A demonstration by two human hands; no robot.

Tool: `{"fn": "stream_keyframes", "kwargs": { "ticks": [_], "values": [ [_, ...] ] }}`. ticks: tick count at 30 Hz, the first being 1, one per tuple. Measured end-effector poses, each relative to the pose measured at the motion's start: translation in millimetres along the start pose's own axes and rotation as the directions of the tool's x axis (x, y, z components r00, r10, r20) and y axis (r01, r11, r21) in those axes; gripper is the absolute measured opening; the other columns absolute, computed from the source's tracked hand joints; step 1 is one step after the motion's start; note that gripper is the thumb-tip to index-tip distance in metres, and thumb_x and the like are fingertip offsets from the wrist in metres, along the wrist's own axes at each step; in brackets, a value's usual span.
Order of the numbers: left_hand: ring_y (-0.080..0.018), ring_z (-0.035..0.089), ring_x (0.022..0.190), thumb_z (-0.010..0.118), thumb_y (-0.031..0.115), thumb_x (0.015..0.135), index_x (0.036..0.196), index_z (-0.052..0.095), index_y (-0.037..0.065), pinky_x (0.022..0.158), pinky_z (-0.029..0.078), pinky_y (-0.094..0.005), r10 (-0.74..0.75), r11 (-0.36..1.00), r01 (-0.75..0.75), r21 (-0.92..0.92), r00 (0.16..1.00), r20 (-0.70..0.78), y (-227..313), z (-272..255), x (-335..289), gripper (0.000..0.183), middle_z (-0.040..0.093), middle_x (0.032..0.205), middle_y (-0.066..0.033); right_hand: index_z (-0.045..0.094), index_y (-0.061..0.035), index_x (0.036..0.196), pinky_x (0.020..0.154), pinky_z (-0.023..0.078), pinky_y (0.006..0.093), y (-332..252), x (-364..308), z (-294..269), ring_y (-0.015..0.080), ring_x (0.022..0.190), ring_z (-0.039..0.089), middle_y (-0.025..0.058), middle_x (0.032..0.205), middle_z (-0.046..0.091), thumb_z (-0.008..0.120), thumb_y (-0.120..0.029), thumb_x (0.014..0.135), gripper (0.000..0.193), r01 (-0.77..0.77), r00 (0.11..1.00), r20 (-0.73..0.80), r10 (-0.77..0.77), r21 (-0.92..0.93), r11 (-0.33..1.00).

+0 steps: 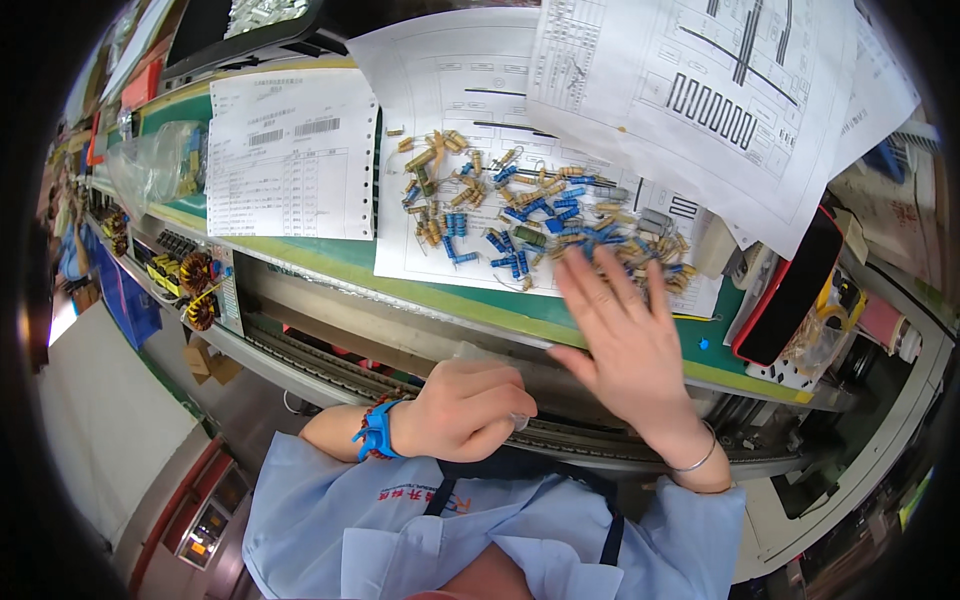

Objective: The person sorts small electronic components, including resistors and capacitors, from a plastic bag onto a workbench. They then gather the components and place them back into the bag, repeating the process of emptying and repacking the bag multiple times.

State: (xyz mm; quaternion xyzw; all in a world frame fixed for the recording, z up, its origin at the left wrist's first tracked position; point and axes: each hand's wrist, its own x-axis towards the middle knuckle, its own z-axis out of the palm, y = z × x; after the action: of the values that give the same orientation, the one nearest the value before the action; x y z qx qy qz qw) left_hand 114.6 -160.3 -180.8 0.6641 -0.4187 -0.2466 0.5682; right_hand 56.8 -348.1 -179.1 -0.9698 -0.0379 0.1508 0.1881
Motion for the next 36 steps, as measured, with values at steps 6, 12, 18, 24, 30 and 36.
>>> {"fn": "stream_keyframes", "kwargs": {
  "ticks": [6,12,18,24,30,36],
  "values": [
    [-0.0235,0.052,0.061,0.054,0.002,0.067,0.081,0.051,0.006,0.052,0.043,-0.0347,0.018,1.000,-0.019,0.017,1.000,0.017,3.5,1.2,-3.6,0.014,0.047,0.071,-0.0077,0.037,-0.0136,0.136,0.103,0.021,0.0537,-13.7,21.7,-13.0,0.0269,0.129,0.031,0.0038,0.141,0.033,0.069,-0.039,0.068,0.079,0.114,0.993,-0.039,-0.116,-0.030,0.993],
    [-0.0236,0.052,0.059,0.053,0.002,0.067,0.081,0.052,0.005,0.051,0.043,-0.0344,0.038,0.999,-0.038,0.016,0.999,0.016,4.9,-0.9,-3.2,0.015,0.047,0.071,-0.0074,0.037,-0.0120,0.134,0.105,0.019,0.0519,-12.2,30.5,-8.5,0.0267,0.129,0.031,0.0051,0.141,0.033,0.066,-0.036,0.071,0.074,0.087,0.996,0.001,-0.087,-0.064,0.994],
    [-0.0245,0.054,0.062,0.054,0.001,0.068,0.087,0.055,0.005,0.054,0.045,-0.0327,-0.002,0.999,-0.001,-0.040,0.997,-0.071,6.1,1.2,-8.2,0.019,0.055,0.075,-0.0078,0.046,-0.0053,0.126,0.104,0.019,0.0493,-7.0,1.0,-19.3,0.0300,0.126,0.034,0.0115,0.134,0.040,0.061,-0.021,0.075,0.056,0.063,0.988,-0.147,-0.038,0.164,0.984],
    [-0.0256,0.055,0.083,0.057,0.005,0.080,0.091,0.057,0.007,0.072,0.043,-0.0345,-0.002,0.998,-0.013,-0.060,0.972,-0.236,6.7,-1.3,-6.3,0.011,0.060,0.081,-0.0060,0.058,0.0017,0.102,0.080,0.041,0.0316,-25.9,-37.5,-0.6,0.0239,0.092,0.055,0.0141,0.103,0.058,0.053,-0.015,0.085,0.024,-0.023,0.999,0.001,0.050,0.902,0.432],
    [-0.0250,0.056,0.071,0.062,0.014,0.081,0.088,0.057,0.006,0.062,0.044,-0.0324,-0.001,0.998,-0.011,-0.060,0.982,-0.191,3.7,6.1,-7.1,0.012,0.058,0.076,-0.0079,0.061,0.0015,0.086,0.070,0.041,0.0244,-38.1,-60.0,12.1,0.0125,0.077,0.052,0.0060,0.084,0.059,0.062,0.000,0.078,0.009,-0.079,0.964,0.011,0.266,0.966,0.246],
    [-0.0188,0.055,0.056,0.066,0.018,0.080,0.087,0.057,0.005,0.050,0.044,-0.0281,0.001,0.999,-0.007,-0.037,0.986,-0.167,1.3,11.3,-11.4,0.017,0.057,0.072,-0.0081,0.059,-0.0005,0.076,0.065,0.040,0.0214,-35.5,-80.4,0.6,0.0094,0.071,0.052,0.0040,0.078,0.060,0.064,0.005,0.073,0.009,0.029,0.893,-0.208,0.400,0.912,0.408]
  ]
}}
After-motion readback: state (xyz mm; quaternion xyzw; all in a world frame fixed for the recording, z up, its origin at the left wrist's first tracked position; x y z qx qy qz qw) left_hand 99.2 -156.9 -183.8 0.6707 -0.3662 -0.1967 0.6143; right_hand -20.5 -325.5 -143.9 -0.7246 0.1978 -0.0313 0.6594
